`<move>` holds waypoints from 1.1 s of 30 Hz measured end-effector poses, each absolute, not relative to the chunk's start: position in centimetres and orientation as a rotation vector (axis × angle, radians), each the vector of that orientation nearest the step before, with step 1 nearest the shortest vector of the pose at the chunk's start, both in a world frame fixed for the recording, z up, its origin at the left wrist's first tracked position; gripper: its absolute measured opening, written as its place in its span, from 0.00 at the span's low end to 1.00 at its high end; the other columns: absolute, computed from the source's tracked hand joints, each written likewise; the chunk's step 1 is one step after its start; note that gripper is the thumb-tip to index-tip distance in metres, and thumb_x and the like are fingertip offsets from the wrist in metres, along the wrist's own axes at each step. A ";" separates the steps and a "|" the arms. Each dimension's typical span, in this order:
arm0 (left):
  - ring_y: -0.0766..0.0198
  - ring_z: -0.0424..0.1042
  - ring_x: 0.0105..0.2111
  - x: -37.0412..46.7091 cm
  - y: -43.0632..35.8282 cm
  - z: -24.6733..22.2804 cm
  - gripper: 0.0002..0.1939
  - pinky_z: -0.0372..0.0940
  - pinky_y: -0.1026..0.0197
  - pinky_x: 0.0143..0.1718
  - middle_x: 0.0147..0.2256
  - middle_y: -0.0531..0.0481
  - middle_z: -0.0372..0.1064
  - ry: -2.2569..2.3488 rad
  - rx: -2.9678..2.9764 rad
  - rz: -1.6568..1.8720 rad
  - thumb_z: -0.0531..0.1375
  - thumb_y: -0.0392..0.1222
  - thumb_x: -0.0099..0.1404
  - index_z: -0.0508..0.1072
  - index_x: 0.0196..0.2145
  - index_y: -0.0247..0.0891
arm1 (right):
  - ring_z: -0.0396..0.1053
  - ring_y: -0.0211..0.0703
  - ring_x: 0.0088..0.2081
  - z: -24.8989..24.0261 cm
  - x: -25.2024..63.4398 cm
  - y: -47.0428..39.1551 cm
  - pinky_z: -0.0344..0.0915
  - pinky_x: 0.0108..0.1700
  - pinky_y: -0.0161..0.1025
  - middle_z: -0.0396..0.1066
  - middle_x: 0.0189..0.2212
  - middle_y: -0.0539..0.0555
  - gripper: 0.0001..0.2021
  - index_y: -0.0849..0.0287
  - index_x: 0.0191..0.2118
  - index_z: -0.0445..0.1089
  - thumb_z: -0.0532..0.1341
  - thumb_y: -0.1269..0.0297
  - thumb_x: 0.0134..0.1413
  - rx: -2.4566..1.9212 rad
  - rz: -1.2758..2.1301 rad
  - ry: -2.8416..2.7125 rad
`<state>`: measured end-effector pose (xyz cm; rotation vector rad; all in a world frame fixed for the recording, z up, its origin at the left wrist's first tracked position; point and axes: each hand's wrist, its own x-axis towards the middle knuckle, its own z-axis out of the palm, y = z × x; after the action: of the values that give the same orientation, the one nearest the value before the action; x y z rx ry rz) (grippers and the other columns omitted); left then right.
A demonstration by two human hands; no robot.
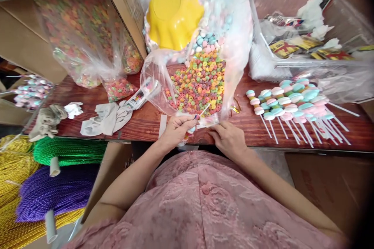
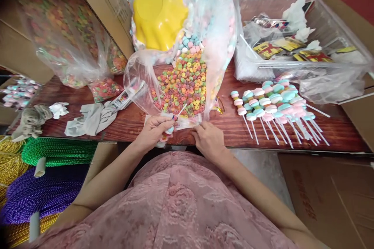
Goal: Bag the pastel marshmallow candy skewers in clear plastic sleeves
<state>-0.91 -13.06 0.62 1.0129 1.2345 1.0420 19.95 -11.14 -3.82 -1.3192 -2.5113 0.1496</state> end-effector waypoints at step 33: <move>0.70 0.54 0.24 -1.2 -13.2 -0.8 0.21 0.53 0.63 0.28 0.21 0.56 0.53 1.332 1.520 1.159 0.54 0.46 0.69 0.59 0.20 0.37 | 0.62 0.34 0.22 -0.2 14.6 -9.5 0.61 0.28 0.35 0.65 0.21 0.43 0.15 0.55 0.49 0.67 0.60 0.71 0.55 -0.944 0.857 -1.973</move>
<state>-1.23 -13.21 -0.81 1.5200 1.3323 1.1592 14.61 -9.46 -0.20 -0.9435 -1.9733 0.8569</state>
